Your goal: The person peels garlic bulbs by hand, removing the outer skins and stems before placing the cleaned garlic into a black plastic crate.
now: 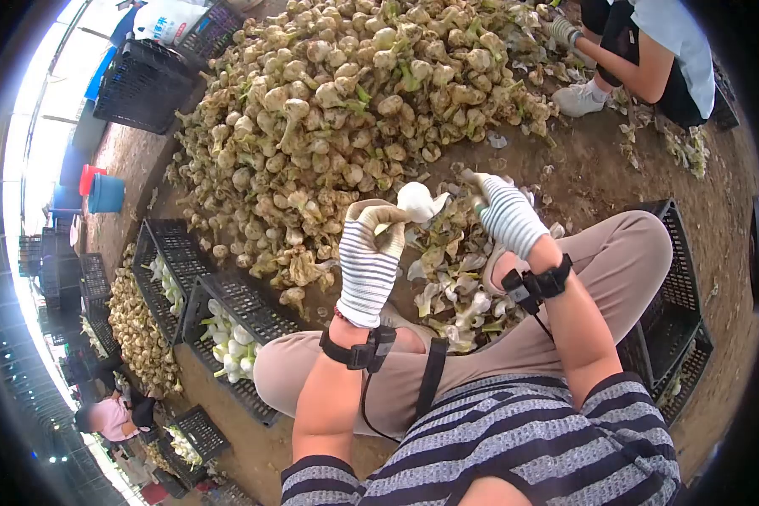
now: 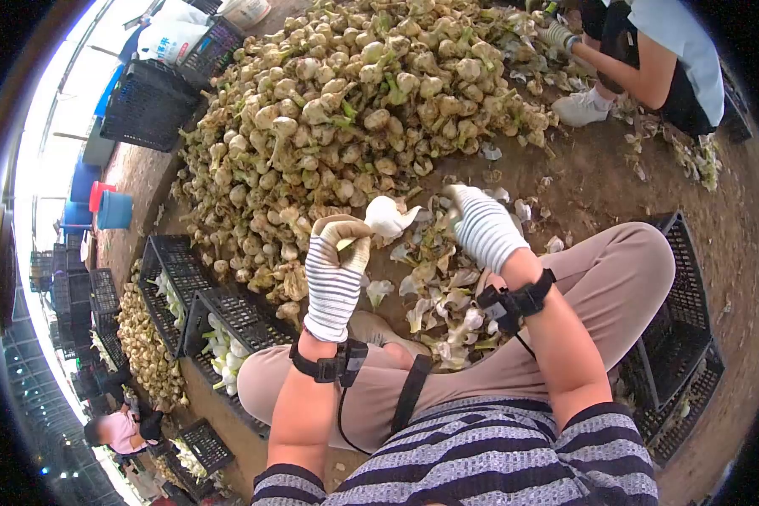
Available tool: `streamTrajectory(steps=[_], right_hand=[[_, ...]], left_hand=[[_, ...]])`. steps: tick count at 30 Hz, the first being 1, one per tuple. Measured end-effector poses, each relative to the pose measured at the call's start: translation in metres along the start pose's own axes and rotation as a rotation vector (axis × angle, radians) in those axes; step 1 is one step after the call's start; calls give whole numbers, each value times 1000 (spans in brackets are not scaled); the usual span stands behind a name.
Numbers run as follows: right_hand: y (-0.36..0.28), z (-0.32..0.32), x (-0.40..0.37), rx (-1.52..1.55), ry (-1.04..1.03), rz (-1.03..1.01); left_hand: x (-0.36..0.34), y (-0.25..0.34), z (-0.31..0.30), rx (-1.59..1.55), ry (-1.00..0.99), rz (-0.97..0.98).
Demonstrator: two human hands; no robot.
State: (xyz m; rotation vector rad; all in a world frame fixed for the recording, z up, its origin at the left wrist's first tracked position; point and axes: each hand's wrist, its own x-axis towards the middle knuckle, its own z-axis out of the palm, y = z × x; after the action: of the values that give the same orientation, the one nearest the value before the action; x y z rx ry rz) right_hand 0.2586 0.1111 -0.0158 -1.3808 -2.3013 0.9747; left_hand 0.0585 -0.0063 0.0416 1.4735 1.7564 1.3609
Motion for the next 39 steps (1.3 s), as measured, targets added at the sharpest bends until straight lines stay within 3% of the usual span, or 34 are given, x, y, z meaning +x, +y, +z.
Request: streamTrajectory(steps=[3, 4, 5, 7, 8, 11, 16, 18, 19, 21, 22, 23, 25, 27, 29, 30, 31, 32, 33, 35, 36, 38, 39], right_hand=[[-39, -2, -10, 271, -96, -244], [-41, 3, -7, 181, -104, -257], [-37, 7, -2, 180, -102, -256], [-26, 16, 12, 384, -184, -58], [-19, 24, 15, 313, -91, -154], [-2, 35, 21, 279, -123, -153], [12, 53, 24, 283, -106, -118], [21, 64, 24, 24, -37, -195], [35, 74, 25, 24, -35, -194], [101, 108, 26, 423, 85, 24], [154, 132, 31, 85, -93, 68], [143, 132, 27, 873, -112, 560], [101, 103, 17, 152, -183, 136], [65, 91, 18, 159, -91, -97], [39, 70, 18, 225, -145, -89], [36, 64, 15, 253, -320, -72], [32, 57, 14, 276, -493, -56], [23, 51, 13, 158, -594, -42], [11, 46, 8, 212, -533, -115], [-23, 39, 3, 616, -448, -7], [-42, 37, 3, 618, -456, -8], [-69, 37, 1, 1006, -311, 18], [-70, 41, 4, 1007, -308, 19]], left_hand=[[2, -3, 4, -10, -7, -62], [2, -6, 6, -27, -2, -71], [3, -8, 6, -28, -3, -70], [3, -12, 6, -184, -19, -173], [4, -19, 9, -87, -35, -117], [0, -34, 16, -79, -50, -153], [-4, -52, 24, -435, -65, -401], [0, -51, 21, -679, -13, -583], [2, -48, 17, -782, 56, -597], [5, -49, 4, -1112, 136, -551], [8, -43, -1, -1158, 169, -514], [7, -48, -7, -1188, 190, -542], [8, -49, -10, -1145, 186, -523], [5, -61, -4, -1185, 248, -539], [1, -75, 0, -406, 205, -248], [1, -72, -3, 39, 182, -96], [1, -75, -4, -404, 250, -285], [6, -62, -6, -622, 341, -408], [10, -48, -9, -838, 435, -537], [8, -46, -10, -541, 421, -533], [8, -39, -9, -488, 420, -543], [8, -36, -4, -458, 397, -530], [7, -36, -2, -481, 370, -509]])
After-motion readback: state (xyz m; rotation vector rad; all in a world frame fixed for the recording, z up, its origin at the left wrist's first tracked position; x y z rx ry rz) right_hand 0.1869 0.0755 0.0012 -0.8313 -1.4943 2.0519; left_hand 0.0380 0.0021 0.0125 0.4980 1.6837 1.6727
